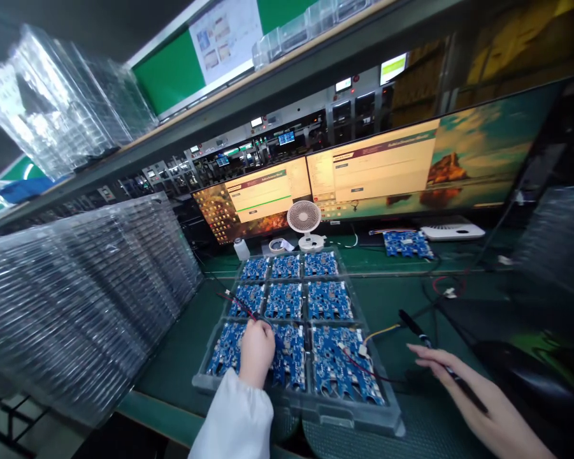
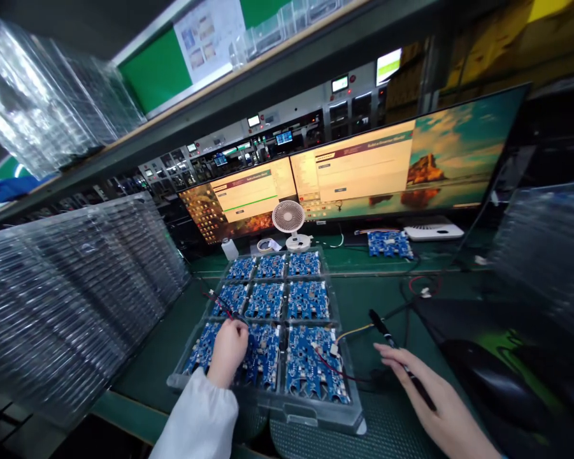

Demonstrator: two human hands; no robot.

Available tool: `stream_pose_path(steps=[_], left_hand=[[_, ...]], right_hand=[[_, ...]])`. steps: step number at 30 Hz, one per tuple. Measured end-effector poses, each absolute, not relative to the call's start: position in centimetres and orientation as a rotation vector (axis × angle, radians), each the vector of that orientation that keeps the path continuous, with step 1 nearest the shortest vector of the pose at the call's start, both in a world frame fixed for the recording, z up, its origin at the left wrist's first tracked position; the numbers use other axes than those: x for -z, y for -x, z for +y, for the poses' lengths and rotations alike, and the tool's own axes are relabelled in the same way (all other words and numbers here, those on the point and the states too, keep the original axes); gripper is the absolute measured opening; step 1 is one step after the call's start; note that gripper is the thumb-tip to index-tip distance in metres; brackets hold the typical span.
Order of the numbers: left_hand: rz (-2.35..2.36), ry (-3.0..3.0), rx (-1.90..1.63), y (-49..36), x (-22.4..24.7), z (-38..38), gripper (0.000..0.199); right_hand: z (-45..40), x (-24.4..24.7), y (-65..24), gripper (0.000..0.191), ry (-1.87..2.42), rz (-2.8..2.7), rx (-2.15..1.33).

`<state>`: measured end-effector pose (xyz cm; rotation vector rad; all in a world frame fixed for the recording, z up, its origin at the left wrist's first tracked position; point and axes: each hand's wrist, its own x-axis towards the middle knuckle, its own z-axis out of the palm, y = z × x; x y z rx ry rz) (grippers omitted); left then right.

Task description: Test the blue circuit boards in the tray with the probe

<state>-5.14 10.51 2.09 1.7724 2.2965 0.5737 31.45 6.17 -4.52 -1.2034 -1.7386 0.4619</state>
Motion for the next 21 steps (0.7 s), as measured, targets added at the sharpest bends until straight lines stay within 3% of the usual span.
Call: stream_pose_path(steps=[6, 10, 15, 21], left_hand=[[2.243, -1.923, -0.326, 3.0, -2.0, 8.9, 0.023], [2.301, -2.023, -0.29, 1.7, -1.9, 9.0, 0.029], [2.202, -2.046, -0.467, 2.0, -1.9, 8.9, 0.032], [1.956, -1.919, -0.986, 2.9, -1.2, 9.0, 0.027]], right_hand=[[6.4, 5.2, -30.9, 0.066, 1.171, -1.809, -0.536], [6.2, 5.7, -30.7, 0.063, 1.206, -1.886, -0.409], [5.9, 5.7, -30.5, 0.055, 1.249, -1.948, -0.253], [8.6, 4.6, -28.8, 0.047, 1.273, -1.968, -0.288]])
